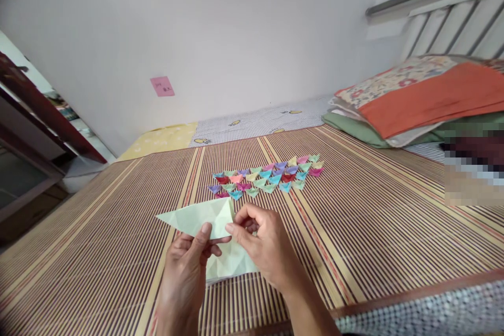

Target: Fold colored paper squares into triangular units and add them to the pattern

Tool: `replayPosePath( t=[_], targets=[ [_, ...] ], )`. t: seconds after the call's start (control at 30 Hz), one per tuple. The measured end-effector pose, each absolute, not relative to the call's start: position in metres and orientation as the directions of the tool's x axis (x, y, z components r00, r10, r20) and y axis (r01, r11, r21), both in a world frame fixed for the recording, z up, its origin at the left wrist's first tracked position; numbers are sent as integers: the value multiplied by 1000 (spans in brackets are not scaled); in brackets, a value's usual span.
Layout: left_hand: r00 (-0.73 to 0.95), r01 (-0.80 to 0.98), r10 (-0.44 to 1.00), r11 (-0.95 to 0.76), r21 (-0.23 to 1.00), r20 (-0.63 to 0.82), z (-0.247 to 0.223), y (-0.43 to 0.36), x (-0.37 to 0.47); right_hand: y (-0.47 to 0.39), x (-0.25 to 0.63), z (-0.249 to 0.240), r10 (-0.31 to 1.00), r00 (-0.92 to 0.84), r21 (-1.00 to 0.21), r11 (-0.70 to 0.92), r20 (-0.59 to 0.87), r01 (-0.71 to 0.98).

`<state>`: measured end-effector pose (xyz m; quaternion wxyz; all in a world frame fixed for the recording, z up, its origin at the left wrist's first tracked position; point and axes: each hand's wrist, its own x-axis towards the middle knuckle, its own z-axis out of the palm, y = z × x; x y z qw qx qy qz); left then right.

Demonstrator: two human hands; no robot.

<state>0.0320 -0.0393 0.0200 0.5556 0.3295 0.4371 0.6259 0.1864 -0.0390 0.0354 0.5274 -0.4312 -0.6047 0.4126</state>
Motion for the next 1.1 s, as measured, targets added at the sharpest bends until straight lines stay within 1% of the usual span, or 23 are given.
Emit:
replayPosePath(
  t=[0.17,0.4,0.47,0.57,0.77,0.87,0.97,1.1],
  targets=[
    [-176,-483,979,6,876,-104,23,-42,36,-36,179,31,970,-20,-970,243,243,-14],
    [-99,-655,977,79,752,-189,25,-42,41,-27,178,16,981,65,-959,191,181,-211],
    [-97,-691,970,96,716,-223,26,-42,42,-28,179,16,984,59,-953,180,171,-243],
    [-106,-715,961,105,691,-256,26,-44,44,-30,179,18,985,25,-954,173,173,-243],
    [-138,-727,964,56,685,-225,25,-46,48,-32,178,24,984,-80,-964,136,158,-229],
    [-164,-720,960,40,692,-227,27,-46,51,-33,178,26,986,-83,-957,120,146,-263],
    [-241,-674,957,-44,737,-164,27,-47,54,-34,179,27,989,-61,-947,112,137,-300],
    [-315,-556,947,-131,821,-62,24,-50,56,-36,177,29,986,-52,-943,133,155,-306]
  ],
)
